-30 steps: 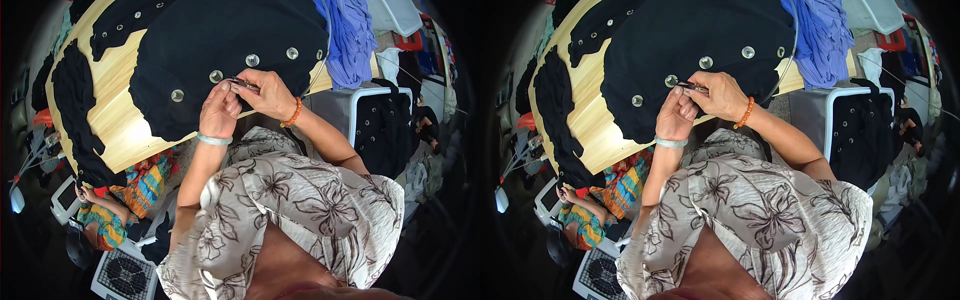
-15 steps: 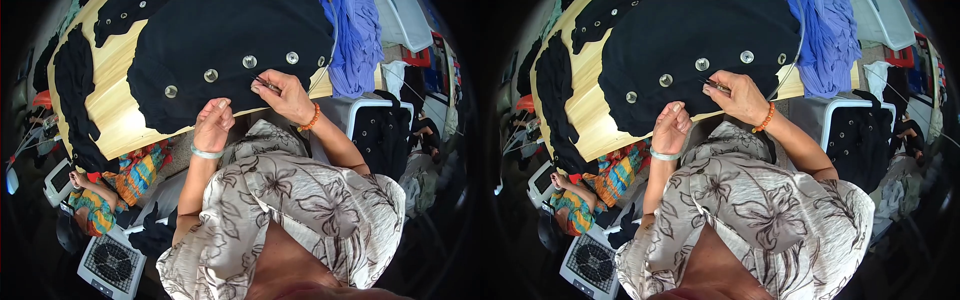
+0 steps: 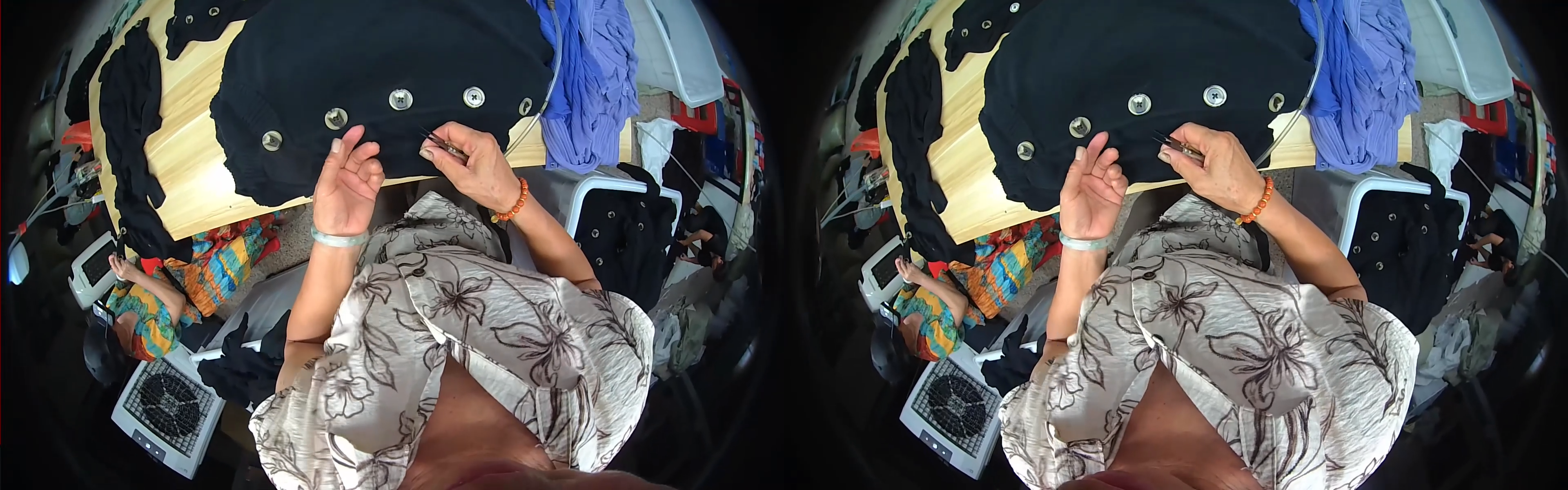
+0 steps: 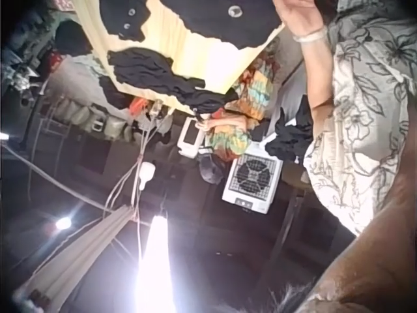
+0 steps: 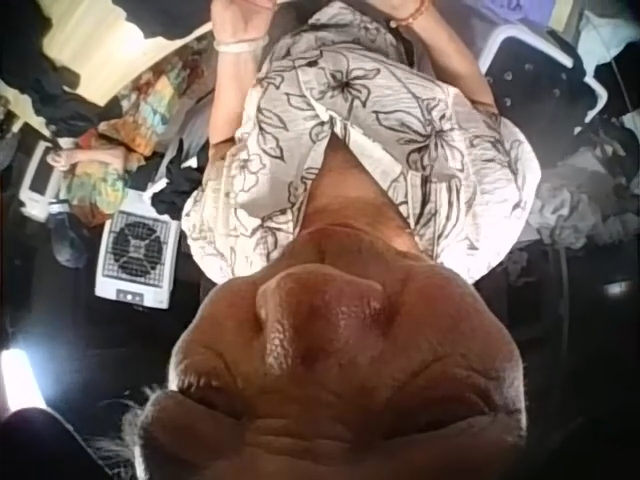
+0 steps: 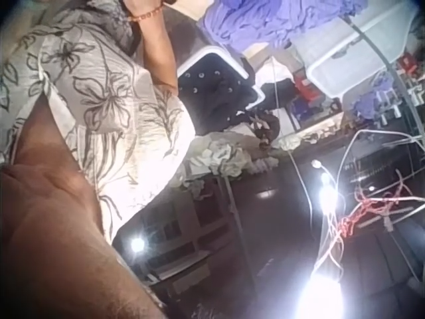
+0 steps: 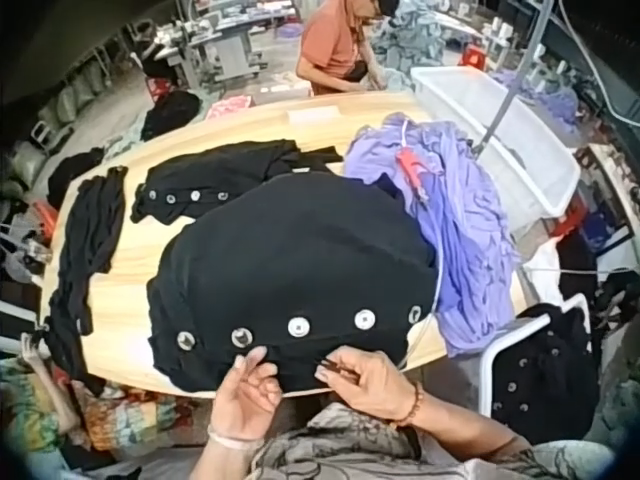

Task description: Attaching metal grommets and trimming excess thread from black garments using specialized tools and scissors.

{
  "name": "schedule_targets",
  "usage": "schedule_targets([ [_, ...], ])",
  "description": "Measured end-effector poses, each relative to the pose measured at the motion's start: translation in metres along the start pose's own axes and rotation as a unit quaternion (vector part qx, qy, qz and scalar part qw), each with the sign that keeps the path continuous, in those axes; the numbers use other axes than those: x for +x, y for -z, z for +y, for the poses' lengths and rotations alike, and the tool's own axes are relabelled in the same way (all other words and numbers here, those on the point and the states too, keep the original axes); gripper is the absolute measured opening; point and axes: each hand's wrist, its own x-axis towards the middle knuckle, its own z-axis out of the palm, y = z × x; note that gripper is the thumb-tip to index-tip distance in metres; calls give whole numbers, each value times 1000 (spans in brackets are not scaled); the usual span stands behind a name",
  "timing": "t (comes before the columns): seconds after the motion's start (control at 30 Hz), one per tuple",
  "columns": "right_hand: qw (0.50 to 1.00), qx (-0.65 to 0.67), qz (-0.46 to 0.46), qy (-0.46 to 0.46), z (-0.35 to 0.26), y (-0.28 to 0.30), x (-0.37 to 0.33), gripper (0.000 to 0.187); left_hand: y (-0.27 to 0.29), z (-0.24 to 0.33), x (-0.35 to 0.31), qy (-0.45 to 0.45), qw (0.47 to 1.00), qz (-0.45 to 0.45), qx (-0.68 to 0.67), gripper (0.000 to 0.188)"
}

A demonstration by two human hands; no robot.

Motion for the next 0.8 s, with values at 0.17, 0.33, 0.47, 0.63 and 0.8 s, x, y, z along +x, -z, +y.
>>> schedule_targets([
  [0.17, 1000, -8, -9, 2, 5, 0, -1, 13, -4, 2, 15, -8, 1000, 12, 22, 52],
  [0.33, 1000, -15, -17, -2, 8, 0, -1, 13, -8, 4, 13, 20, 997, 40, 59, 66],
  [0.47, 999, -27, -24, -2, 6, 0, -1, 13, -12, 2, 16, 16, 995, 68, 65, 61],
  [0.63, 999, -35, -25, 8, 6, -1, -1, 12, -18, 8, 28, 14, 992, 101, 79, 49],
  [0.8, 999, -19, -21, 20, 9, -2, -2, 12, -10, 9, 33, 24, 994, 95, 50, 32],
])
